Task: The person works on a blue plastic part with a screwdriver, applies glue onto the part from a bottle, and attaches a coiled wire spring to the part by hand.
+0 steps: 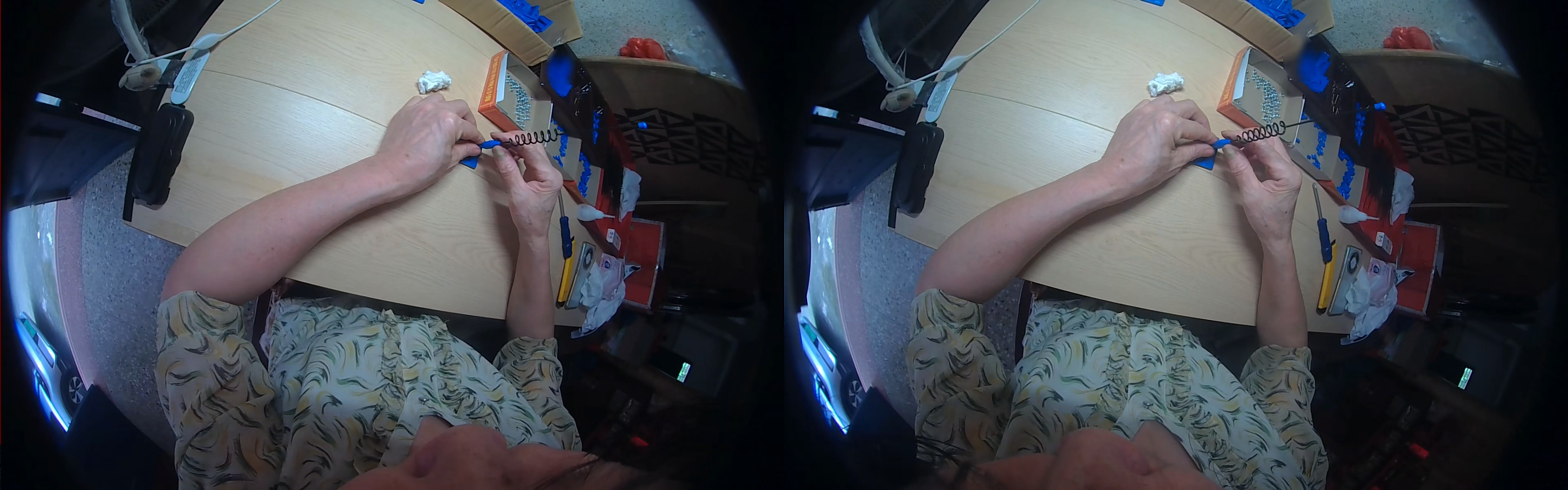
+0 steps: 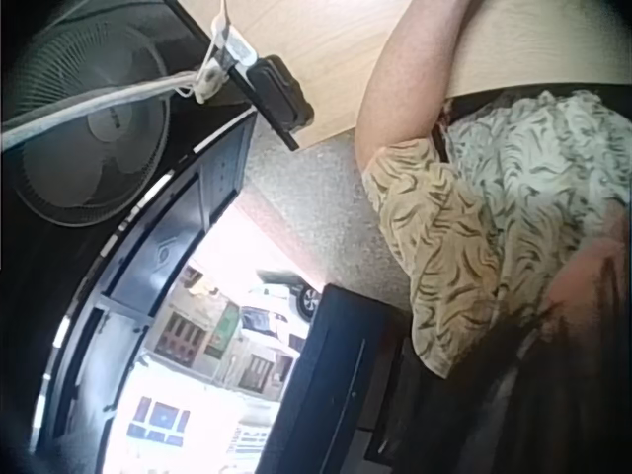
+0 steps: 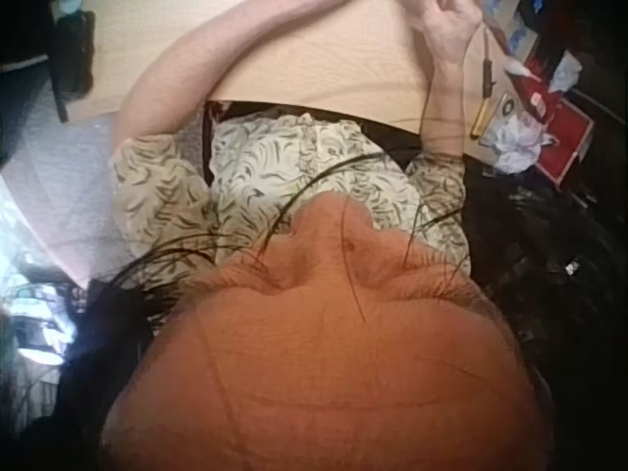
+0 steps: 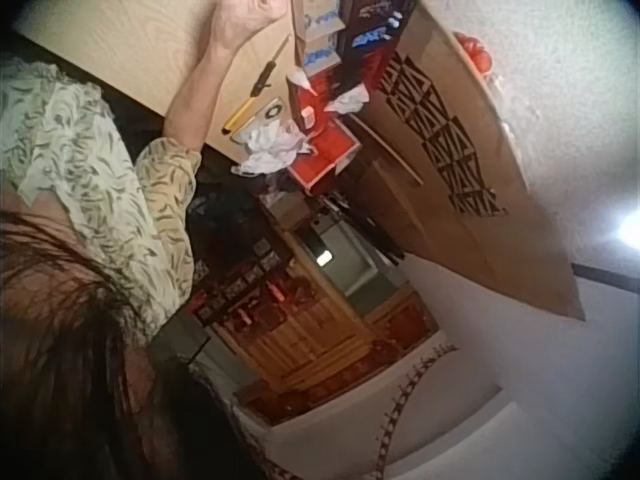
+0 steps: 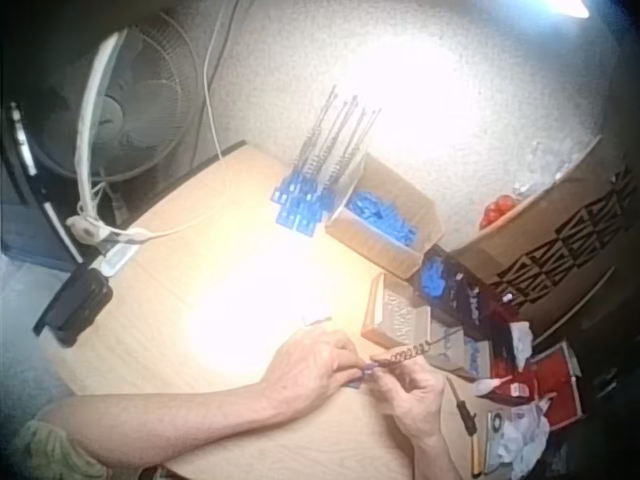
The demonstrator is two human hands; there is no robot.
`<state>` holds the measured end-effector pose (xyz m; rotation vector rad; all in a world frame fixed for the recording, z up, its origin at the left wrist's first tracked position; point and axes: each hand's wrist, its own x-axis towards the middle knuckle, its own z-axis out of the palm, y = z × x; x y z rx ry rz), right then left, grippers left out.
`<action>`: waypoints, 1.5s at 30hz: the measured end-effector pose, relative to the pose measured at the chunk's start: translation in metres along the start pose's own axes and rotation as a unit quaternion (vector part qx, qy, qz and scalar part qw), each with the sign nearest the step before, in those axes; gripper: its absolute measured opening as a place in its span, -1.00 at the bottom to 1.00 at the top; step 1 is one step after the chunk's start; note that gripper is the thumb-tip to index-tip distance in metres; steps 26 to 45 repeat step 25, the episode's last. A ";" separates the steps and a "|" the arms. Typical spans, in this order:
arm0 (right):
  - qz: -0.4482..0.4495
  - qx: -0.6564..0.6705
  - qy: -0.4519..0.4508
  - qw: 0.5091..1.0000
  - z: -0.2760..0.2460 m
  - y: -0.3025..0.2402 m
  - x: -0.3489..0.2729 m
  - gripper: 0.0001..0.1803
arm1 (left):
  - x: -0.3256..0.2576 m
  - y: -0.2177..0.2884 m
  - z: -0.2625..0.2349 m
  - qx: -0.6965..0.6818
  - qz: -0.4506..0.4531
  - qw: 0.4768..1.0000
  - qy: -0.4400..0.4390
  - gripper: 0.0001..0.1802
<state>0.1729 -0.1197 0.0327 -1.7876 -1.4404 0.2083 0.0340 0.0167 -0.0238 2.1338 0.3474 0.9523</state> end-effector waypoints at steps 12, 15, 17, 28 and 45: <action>-0.007 0.006 0.018 1.000 0.007 -0.001 -0.002 -0.80 | -0.003 -0.004 -0.003 0.006 0.001 1.000 0.006 -0.83; -0.016 0.001 0.018 1.000 0.009 0.000 -0.001 -0.80 | -0.004 -0.003 -0.006 0.011 -0.001 1.000 0.003 -0.83; -0.005 0.008 0.033 0.999 0.011 -0.003 -0.001 -0.80 | -0.004 -0.003 -0.006 0.009 -0.005 1.000 -0.001 -0.83; -0.005 0.017 0.024 1.000 0.011 0.004 -0.004 -0.79 | -0.004 -0.002 -0.007 0.014 -0.007 1.000 -0.005 -0.84; -0.005 0.017 0.024 1.000 0.011 0.004 -0.004 -0.79 | -0.004 -0.002 -0.007 0.014 -0.007 1.000 -0.005 -0.84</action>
